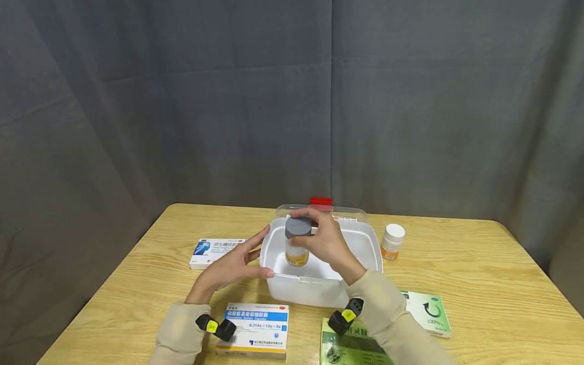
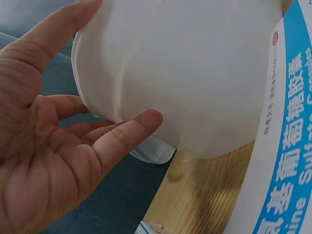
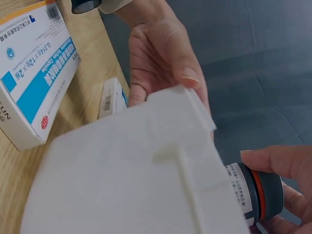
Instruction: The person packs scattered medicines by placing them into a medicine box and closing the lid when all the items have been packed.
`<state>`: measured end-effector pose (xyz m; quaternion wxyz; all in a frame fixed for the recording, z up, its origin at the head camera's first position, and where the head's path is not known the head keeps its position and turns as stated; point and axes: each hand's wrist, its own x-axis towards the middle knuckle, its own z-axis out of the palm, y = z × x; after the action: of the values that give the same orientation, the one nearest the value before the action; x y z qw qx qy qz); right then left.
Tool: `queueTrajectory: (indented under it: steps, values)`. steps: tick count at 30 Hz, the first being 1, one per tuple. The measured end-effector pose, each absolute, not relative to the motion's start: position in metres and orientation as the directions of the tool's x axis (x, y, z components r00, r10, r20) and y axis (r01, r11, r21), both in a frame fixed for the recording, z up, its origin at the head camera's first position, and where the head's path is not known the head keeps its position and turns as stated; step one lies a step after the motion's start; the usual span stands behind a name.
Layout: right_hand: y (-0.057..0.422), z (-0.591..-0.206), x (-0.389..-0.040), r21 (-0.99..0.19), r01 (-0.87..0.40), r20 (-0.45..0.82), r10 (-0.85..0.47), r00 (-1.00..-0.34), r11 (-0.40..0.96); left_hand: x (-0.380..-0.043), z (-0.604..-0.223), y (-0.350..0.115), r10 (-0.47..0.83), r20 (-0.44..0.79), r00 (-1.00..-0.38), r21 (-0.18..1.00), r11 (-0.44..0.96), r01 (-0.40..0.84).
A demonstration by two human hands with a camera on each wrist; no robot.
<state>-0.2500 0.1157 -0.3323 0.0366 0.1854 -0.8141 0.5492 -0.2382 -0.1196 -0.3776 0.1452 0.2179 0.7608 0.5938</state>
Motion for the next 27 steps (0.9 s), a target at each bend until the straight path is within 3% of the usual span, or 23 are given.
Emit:
queueTrajectory:
  steps: [27]
  values:
    - [0.084,-0.353,-0.252,-0.878,-0.248,0.163,-0.232,-0.959,0.409,-0.237,-0.378,-0.119,0.511,0.028,-0.859,0.961,0.223,0.164]
